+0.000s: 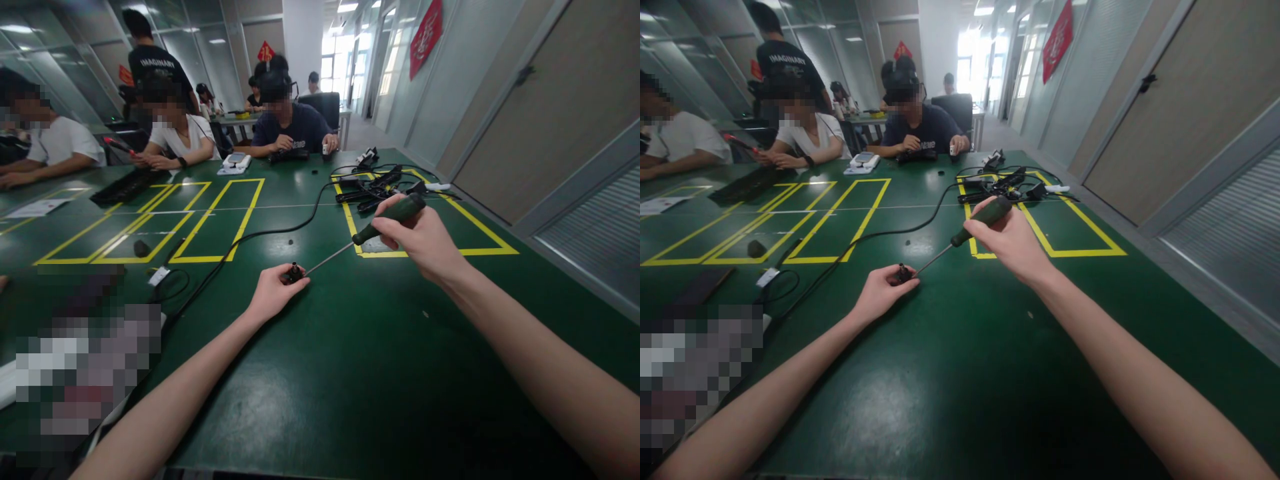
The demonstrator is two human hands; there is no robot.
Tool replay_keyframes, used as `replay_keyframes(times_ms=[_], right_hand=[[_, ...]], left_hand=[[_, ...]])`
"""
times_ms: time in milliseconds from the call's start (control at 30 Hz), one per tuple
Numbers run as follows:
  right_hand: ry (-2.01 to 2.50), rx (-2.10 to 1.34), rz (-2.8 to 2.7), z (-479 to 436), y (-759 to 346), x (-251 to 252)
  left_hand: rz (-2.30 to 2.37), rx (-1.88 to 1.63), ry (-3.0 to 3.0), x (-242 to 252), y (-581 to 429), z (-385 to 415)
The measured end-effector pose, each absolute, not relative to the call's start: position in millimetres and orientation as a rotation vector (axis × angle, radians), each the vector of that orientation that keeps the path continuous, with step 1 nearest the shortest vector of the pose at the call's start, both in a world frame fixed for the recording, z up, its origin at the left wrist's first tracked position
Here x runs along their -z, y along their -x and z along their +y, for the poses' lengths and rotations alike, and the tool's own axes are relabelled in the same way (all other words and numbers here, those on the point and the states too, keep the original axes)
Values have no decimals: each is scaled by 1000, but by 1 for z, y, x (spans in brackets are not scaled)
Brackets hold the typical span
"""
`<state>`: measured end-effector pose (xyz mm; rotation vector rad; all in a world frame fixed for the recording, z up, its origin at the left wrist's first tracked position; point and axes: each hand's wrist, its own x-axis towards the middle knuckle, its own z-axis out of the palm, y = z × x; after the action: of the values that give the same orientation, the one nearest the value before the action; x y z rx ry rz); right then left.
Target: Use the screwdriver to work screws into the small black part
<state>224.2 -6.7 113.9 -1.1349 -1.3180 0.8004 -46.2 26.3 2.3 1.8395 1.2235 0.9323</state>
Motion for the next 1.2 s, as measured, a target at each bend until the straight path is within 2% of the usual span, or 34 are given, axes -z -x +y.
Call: replay_keyframes(times_ms=[1200], right_hand=[[1110,-947,-1194,-2,-220,-110]], left_hand=[[1265,-997,-1838,-2,45,26]])
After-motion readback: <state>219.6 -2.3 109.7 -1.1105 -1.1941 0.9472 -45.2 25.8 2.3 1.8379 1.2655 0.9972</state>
